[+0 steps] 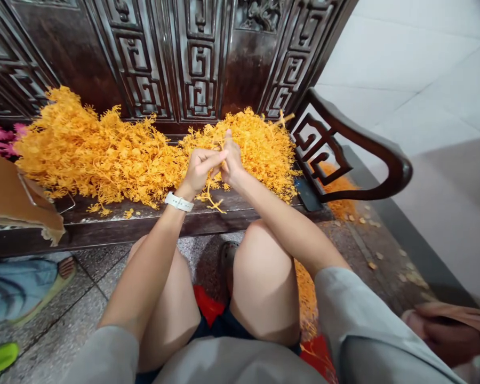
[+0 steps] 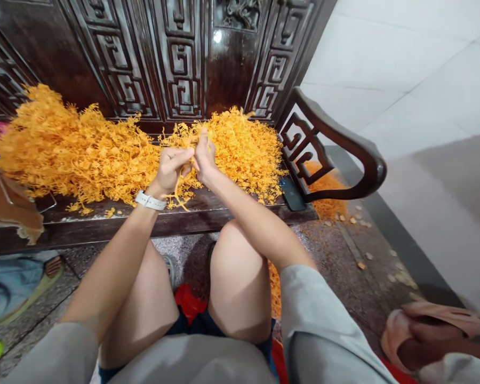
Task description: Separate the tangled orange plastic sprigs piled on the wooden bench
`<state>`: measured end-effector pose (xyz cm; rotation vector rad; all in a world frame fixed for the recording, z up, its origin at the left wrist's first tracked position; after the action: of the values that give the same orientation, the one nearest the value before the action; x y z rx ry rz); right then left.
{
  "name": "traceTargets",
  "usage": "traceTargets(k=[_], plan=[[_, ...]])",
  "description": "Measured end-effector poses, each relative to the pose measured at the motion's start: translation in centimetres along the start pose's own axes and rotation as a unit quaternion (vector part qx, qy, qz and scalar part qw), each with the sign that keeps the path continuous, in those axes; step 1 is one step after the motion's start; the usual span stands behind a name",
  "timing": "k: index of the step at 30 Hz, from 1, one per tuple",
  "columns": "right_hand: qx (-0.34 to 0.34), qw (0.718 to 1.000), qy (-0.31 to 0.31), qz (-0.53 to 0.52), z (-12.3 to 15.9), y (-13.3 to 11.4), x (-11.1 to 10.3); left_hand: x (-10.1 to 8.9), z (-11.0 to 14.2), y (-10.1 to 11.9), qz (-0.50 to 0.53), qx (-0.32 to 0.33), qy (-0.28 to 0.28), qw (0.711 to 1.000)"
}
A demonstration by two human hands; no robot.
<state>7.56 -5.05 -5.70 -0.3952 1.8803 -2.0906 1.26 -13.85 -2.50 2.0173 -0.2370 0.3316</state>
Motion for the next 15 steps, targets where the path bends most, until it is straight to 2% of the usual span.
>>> traceTargets(k=[2, 3, 6, 8, 11, 13, 15], plan=[[-0.028, 0.998, 0.056, -0.009, -0.4, -0.2, -0.9, 0.4, 0.2, 0.0, -0.038, -0.003, -0.047, 0.998], [-0.036, 0.997, 0.065, -0.008, -0.6, -0.4, -1.1, 0.5, 0.3, -0.1, -0.050, -0.008, -0.063, 0.997], [-0.015, 1.000, 0.023, 0.012, -1.0, -0.4, -1.0, 0.6, 0.4, -0.3, -0.104, -0.003, -0.095, 0.990], [-0.023, 0.999, 0.011, 0.033, -1.0, -0.6, -0.9, 0.8, 0.5, -0.2, -0.164, 0.038, -0.090, 0.982], [-0.085, 0.994, 0.030, 0.066, -0.8, -1.2, -1.1, 1.1, 0.7, 0.0, -0.202, 0.089, -0.070, 0.973], [-0.118, 0.989, 0.050, 0.080, -0.7, -1.5, -1.5, 1.2, 0.9, 0.0, -0.164, 0.084, -0.060, 0.981], [-0.130, 0.985, 0.062, 0.093, -0.8, -1.6, -2.1, 0.9, 0.8, -0.3, -0.073, 0.056, -0.021, 0.996]])
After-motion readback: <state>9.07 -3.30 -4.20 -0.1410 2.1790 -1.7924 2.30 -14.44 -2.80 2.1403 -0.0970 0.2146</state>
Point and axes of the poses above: each hand's wrist, its own z-axis away from the middle knuckle, its own x-axis out of the palm, y = z × x, the point moved 5 cm from there along -z, towards the middle knuckle, and after that the axes turned 11 degrees about z, right-handed, at the moved point
